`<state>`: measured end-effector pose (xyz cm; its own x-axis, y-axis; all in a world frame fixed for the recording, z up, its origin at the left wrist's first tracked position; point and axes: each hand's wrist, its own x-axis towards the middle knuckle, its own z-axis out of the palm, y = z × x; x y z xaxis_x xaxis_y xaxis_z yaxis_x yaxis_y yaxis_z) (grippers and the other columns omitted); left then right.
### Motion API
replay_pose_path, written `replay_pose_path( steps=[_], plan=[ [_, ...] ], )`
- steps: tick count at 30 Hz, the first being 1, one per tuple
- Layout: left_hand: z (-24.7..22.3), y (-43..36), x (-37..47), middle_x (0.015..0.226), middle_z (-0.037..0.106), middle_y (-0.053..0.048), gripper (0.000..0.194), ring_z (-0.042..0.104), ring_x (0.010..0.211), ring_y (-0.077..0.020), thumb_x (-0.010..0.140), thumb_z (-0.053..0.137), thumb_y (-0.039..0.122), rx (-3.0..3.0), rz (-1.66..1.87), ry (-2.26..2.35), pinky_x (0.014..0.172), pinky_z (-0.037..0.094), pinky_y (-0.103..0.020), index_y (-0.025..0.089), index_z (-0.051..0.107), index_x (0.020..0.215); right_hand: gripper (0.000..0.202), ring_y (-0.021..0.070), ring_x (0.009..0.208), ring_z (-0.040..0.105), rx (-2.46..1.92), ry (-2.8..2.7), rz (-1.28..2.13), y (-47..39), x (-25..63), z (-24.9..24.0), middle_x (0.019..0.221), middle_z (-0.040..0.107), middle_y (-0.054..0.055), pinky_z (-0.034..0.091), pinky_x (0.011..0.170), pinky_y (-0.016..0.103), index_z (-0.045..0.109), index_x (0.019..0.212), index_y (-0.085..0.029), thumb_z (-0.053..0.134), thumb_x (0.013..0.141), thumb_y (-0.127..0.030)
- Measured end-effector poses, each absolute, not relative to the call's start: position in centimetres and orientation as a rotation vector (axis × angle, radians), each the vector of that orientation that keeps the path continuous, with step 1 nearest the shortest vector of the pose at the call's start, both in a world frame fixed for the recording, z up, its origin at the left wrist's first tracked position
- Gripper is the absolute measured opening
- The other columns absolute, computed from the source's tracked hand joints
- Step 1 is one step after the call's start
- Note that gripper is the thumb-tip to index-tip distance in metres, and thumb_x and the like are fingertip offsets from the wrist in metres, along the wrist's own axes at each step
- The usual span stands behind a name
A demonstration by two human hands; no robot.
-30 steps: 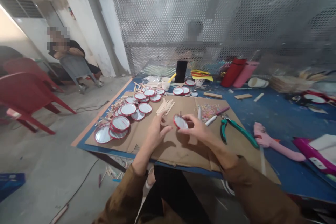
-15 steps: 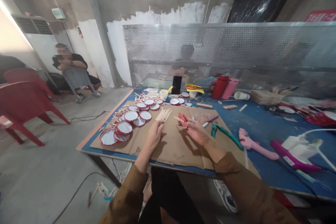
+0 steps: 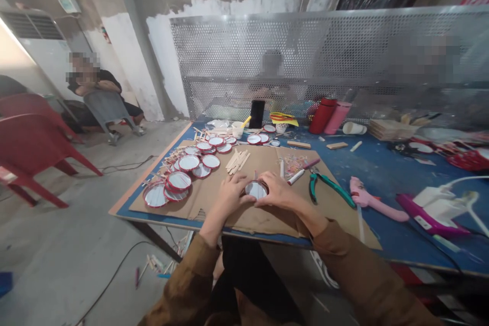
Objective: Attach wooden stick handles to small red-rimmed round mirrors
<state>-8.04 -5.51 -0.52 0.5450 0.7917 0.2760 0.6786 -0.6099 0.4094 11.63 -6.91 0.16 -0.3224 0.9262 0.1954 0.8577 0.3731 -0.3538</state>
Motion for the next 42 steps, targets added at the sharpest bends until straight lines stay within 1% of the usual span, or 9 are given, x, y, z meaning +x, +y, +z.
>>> replay_pose_path(
  steps=[5,11,15,20,24,27,33,39,42],
  plan=[
    [-0.4,-5.6,-7.9,0.131,0.050,-0.006,0.053,0.045,0.115,-0.0308,0.071,0.068,0.044,2.520,0.594,1.288,0.092,0.038,-0.045,0.032,0.056,0.121,0.064,0.0231,0.093,0.054,-1.619,-2.310,0.263,-7.0,11.4,0.8,0.102,0.056,0.006,0.040,0.075,0.031,0.058,0.101,-0.018,0.076,0.052,-0.056],
    [-0.8,-5.6,-7.8,0.137,0.044,-0.013,0.060,0.040,0.122,-0.0315,0.077,0.063,0.035,2.373,0.910,1.316,0.097,0.034,-0.047,0.021,0.044,0.132,0.059,0.0241,0.097,0.054,-1.715,-2.335,0.258,-6.7,11.0,2.2,0.105,0.058,0.009,0.040,0.076,0.031,0.058,0.102,-0.018,0.076,0.056,-0.050],
    [-1.2,-5.2,-8.6,0.115,0.058,-0.012,0.034,0.052,0.106,-0.0233,0.084,0.045,0.025,2.084,1.272,1.243,0.092,0.039,-0.040,0.018,0.053,0.117,0.059,0.0276,0.105,0.052,-1.763,-2.202,0.106,-8.2,11.7,2.7,0.116,0.056,0.011,0.040,0.081,0.035,0.056,0.108,-0.018,0.077,0.058,-0.041],
    [-0.9,-5.4,-9.7,0.076,0.056,-0.001,0.016,0.053,0.070,-0.0142,0.083,0.047,0.032,1.616,1.508,1.334,0.067,0.042,-0.025,0.018,0.054,0.085,0.007,0.0206,0.090,0.057,-1.722,-1.976,0.022,-12.7,14.0,2.2,0.090,0.064,0.006,0.040,0.078,0.031,0.061,0.082,-0.020,0.054,0.080,-0.020],
    [-0.5,-6.0,-9.9,0.053,0.043,0.006,0.024,0.040,0.048,-0.0102,0.082,0.047,0.040,1.491,1.398,1.338,0.049,0.033,-0.021,0.019,0.051,0.073,0.020,0.0163,0.064,0.054,-1.844,-1.705,0.144,-16.1,16.8,0.9,0.065,0.059,0.002,0.036,0.060,0.027,0.055,0.064,-0.021,0.051,0.082,-0.029],
    [-0.4,-6.2,-9.8,0.050,0.041,0.006,0.024,0.040,0.047,-0.0105,0.082,0.046,0.039,1.600,1.343,1.384,0.050,0.032,-0.021,0.019,0.052,0.071,0.038,0.0117,0.046,0.039,-1.844,-1.307,0.397,-17.8,18.6,0.3,0.046,0.040,-0.003,0.027,0.047,0.025,0.043,0.053,-0.021,0.051,0.081,-0.046],
    [-0.7,-6.0,-9.6,0.046,0.047,0.004,0.030,0.045,0.047,-0.0122,0.083,0.039,0.037,1.962,1.071,1.424,0.051,0.032,-0.022,0.020,0.050,0.061,0.033,0.0068,0.045,0.034,-1.172,-0.778,1.228,-19.2,19.3,1.2,0.055,0.042,-0.006,0.025,0.043,0.021,0.052,0.074,-0.019,0.067,0.069,-0.047],
    [-0.4,-6.5,-9.5,0.033,0.038,0.003,0.043,0.042,0.040,-0.0115,0.083,0.040,0.041,1.986,1.009,1.433,0.048,0.030,-0.022,0.021,0.035,0.046,0.033,0.0047,0.043,0.031,-1.148,-0.745,1.218,-19.0,18.6,1.0,0.054,0.041,-0.007,0.021,0.042,0.019,0.053,0.074,-0.018,0.071,0.066,-0.044],
    [0.1,-6.9,-9.3,0.033,0.044,0.005,0.032,0.046,0.039,-0.0107,0.084,0.043,0.038,1.916,0.905,1.170,0.050,0.036,-0.020,0.020,0.045,0.058,0.034,0.0040,0.040,0.030,-1.239,-0.799,1.117,-18.6,17.7,0.9,0.050,0.041,-0.008,0.018,0.040,0.018,0.053,0.070,-0.017,0.069,0.067,-0.047]
  ],
)
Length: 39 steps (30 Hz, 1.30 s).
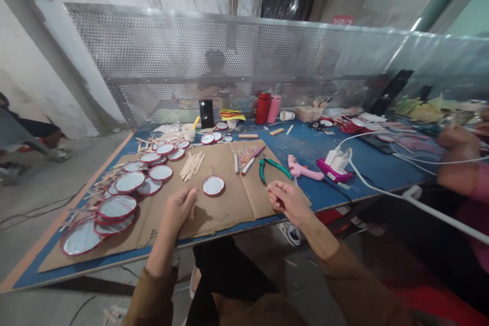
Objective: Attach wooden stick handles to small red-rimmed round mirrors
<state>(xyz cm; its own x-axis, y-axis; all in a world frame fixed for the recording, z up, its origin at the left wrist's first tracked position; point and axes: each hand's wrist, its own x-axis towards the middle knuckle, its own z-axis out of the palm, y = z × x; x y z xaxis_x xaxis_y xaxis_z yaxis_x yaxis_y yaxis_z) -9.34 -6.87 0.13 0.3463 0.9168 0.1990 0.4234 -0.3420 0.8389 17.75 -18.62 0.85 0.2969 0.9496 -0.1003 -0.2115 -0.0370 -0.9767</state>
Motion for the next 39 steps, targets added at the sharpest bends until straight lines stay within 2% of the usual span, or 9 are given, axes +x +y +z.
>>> replay_pose_path(
  steps=[3,7,12,14,18,21,28,32,39],
  plan=[
    [0.4,-6.9,-9.1,0.039,0.049,0.008,0.021,0.043,0.034,-0.0087,0.081,0.049,0.038,1.755,0.692,0.883,0.042,0.033,-0.018,0.018,0.052,0.084,0.035,0.0046,0.039,0.033,-1.349,-0.963,0.954,-17.7,15.9,1.1,0.047,0.043,-0.007,0.021,0.039,0.019,0.051,0.063,-0.018,0.066,0.070,-0.048],
    [0.2,-6.7,-9.0,0.055,0.055,0.007,0.026,0.046,0.037,-0.0043,0.074,0.060,0.036,1.602,0.631,0.779,0.040,0.033,-0.015,0.015,0.053,0.088,0.036,0.0063,0.039,0.035,-1.431,-1.254,0.835,-15.7,11.9,1.2,0.043,0.042,-0.007,0.026,0.041,0.020,0.051,0.058,-0.019,0.061,0.075,-0.049],
    [0.1,-6.6,-9.3,0.072,0.065,0.000,0.040,0.055,0.042,-0.0068,0.065,0.069,0.036,1.439,0.712,0.683,0.042,0.043,-0.018,0.014,0.054,0.095,0.039,0.0076,0.039,0.035,-1.376,-1.377,0.958,-13.0,7.6,0.4,0.042,0.041,-0.007,0.025,0.040,0.021,0.054,0.060,-0.019,0.058,0.075,-0.054],
    [0.2,-6.7,-9.3,0.071,0.065,0.000,0.041,0.058,0.044,-0.0080,0.064,0.070,0.037,1.396,0.736,0.681,0.042,0.044,-0.018,0.014,0.056,0.094,0.040,0.0076,0.039,0.034,-1.344,-1.386,0.987,-12.3,6.7,0.3,0.042,0.040,-0.007,0.025,0.040,0.022,0.052,0.059,-0.019,0.058,0.075,-0.055],
    [0.3,-7.1,-9.4,0.051,0.059,0.003,0.032,0.055,0.041,-0.0084,0.066,0.068,0.039,1.388,0.852,0.705,0.040,0.043,-0.017,0.013,0.059,0.082,0.043,0.0074,0.038,0.032,-1.283,-1.349,1.033,-11.4,5.6,0.7,0.041,0.039,-0.006,0.023,0.040,0.022,0.049,0.055,-0.020,0.059,0.073,-0.057],
    [0.3,-7.2,-9.6,0.046,0.057,0.004,0.030,0.053,0.039,-0.0085,0.068,0.067,0.040,1.389,0.970,0.747,0.039,0.041,-0.017,0.013,0.058,0.075,0.042,0.0073,0.036,0.031,-1.278,-1.315,1.083,-10.8,5.2,1.0,0.040,0.039,-0.007,0.021,0.037,0.022,0.051,0.056,-0.020,0.061,0.070,-0.059],
    [0.5,-7.1,-9.6,0.049,0.059,0.003,0.025,0.051,0.037,-0.0069,0.075,0.059,0.039,1.390,1.024,0.837,0.038,0.039,-0.016,0.015,0.054,0.073,0.040,0.0065,0.036,0.032,-1.290,-1.300,1.095,-10.0,4.8,-0.1,0.041,0.039,-0.007,0.022,0.037,0.021,0.049,0.055,-0.020,0.062,0.073,-0.053],
    [0.4,-7.2,-9.2,0.049,0.056,0.004,0.021,0.054,0.041,-0.0074,0.079,0.052,0.037,1.399,1.084,0.922,0.041,0.041,-0.015,0.017,0.050,0.073,0.040,0.0061,0.038,0.032,-1.231,-1.210,1.066,-10.1,4.3,0.0,0.043,0.040,-0.007,0.023,0.037,0.021,0.048,0.056,-0.019,0.061,0.074,-0.052],
    [0.2,-7.0,-9.2,0.058,0.054,0.005,0.024,0.052,0.041,-0.0061,0.081,0.050,0.039,1.297,1.147,0.935,0.035,0.039,-0.014,0.017,0.048,0.074,0.042,0.0053,0.037,0.032,-1.169,-1.101,1.183,-10.2,3.6,0.7,0.044,0.042,-0.006,0.022,0.036,0.019,0.048,0.056,-0.019,0.064,0.069,-0.055]
  ],
)
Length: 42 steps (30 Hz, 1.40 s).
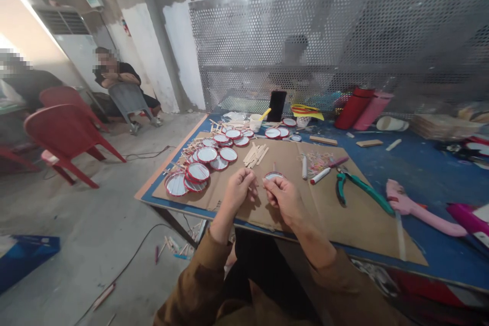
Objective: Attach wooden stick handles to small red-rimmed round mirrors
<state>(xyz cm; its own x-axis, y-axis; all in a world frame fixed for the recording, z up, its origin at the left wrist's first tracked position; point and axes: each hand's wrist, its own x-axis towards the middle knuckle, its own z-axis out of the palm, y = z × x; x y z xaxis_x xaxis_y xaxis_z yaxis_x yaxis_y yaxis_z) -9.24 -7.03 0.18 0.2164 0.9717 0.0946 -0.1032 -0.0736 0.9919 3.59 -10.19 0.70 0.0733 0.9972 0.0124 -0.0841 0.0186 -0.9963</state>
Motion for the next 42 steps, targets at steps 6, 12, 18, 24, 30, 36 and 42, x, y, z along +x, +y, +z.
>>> replay_pose_path(
  steps=[6,12,18,24,30,36,42],
  plan=[
    [0.1,-7.0,-9.2,0.060,0.060,0.002,0.022,0.056,0.046,-0.0098,0.075,0.058,0.035,1.355,1.131,0.882,0.036,0.042,-0.017,0.016,0.059,0.086,0.041,0.0053,0.037,0.032,-1.168,-1.149,1.135,-9.9,3.5,0.4,0.043,0.041,-0.007,0.022,0.036,0.019,0.047,0.055,-0.019,0.063,0.072,-0.052],
    [0.2,-7.2,-9.4,0.055,0.060,0.002,0.020,0.052,0.040,-0.0088,0.074,0.059,0.035,1.411,1.155,0.909,0.035,0.039,-0.018,0.015,0.061,0.080,0.040,0.0056,0.036,0.032,-1.166,-1.117,1.153,-10.0,3.2,0.6,0.042,0.041,-0.006,0.020,0.035,0.020,0.047,0.055,-0.019,0.063,0.070,-0.053],
    [-0.1,-7.1,-9.3,0.056,0.059,0.002,0.020,0.051,0.040,-0.0086,0.077,0.057,0.035,1.490,1.194,0.965,0.036,0.040,-0.019,0.016,0.061,0.080,0.039,0.0061,0.037,0.032,-1.163,-1.126,1.115,-9.8,3.0,0.5,0.041,0.041,-0.006,0.022,0.036,0.020,0.047,0.055,-0.020,0.062,0.071,-0.051],
    [0.2,-7.4,-9.4,0.060,0.062,0.001,0.016,0.056,0.047,-0.0079,0.082,0.052,0.029,1.739,1.259,1.082,0.043,0.040,-0.016,0.017,0.059,0.077,0.039,0.0071,0.039,0.034,-1.229,-1.236,0.935,-9.7,3.1,0.2,0.041,0.041,-0.006,0.027,0.041,0.021,0.047,0.054,-0.019,0.058,0.077,-0.050],
    [0.1,-7.5,-9.1,0.060,0.060,0.002,0.012,0.054,0.050,-0.0072,0.079,0.052,0.023,1.936,1.387,1.215,0.052,0.041,-0.017,0.017,0.057,0.070,0.035,0.0080,0.044,0.036,-1.336,-1.296,0.675,-9.8,2.8,0.8,0.042,0.042,-0.006,0.031,0.045,0.021,0.048,0.052,-0.019,0.058,0.077,-0.042],
    [0.2,-7.7,-8.8,0.058,0.059,0.003,0.016,0.052,0.048,-0.0071,0.085,0.049,0.026,1.827,1.366,1.136,0.050,0.040,-0.017,0.017,0.056,0.074,0.033,0.0054,0.038,0.033,-1.142,-0.944,0.966,-9.3,1.8,0.8,0.042,0.040,-0.008,0.026,0.037,0.019,0.047,0.055,-0.018,0.063,0.072,-0.043],
    [-0.2,-7.6,-9.0,0.062,0.056,0.003,0.014,0.054,0.053,-0.0078,0.086,0.047,0.020,1.876,1.407,1.023,0.053,0.042,-0.018,0.017,0.057,0.076,0.030,0.0033,0.037,0.037,-0.988,-0.674,1.137,-9.5,1.7,1.0,0.047,0.046,-0.008,0.024,0.034,0.015,0.056,0.067,-0.016,0.071,0.064,-0.042]
  ],
)
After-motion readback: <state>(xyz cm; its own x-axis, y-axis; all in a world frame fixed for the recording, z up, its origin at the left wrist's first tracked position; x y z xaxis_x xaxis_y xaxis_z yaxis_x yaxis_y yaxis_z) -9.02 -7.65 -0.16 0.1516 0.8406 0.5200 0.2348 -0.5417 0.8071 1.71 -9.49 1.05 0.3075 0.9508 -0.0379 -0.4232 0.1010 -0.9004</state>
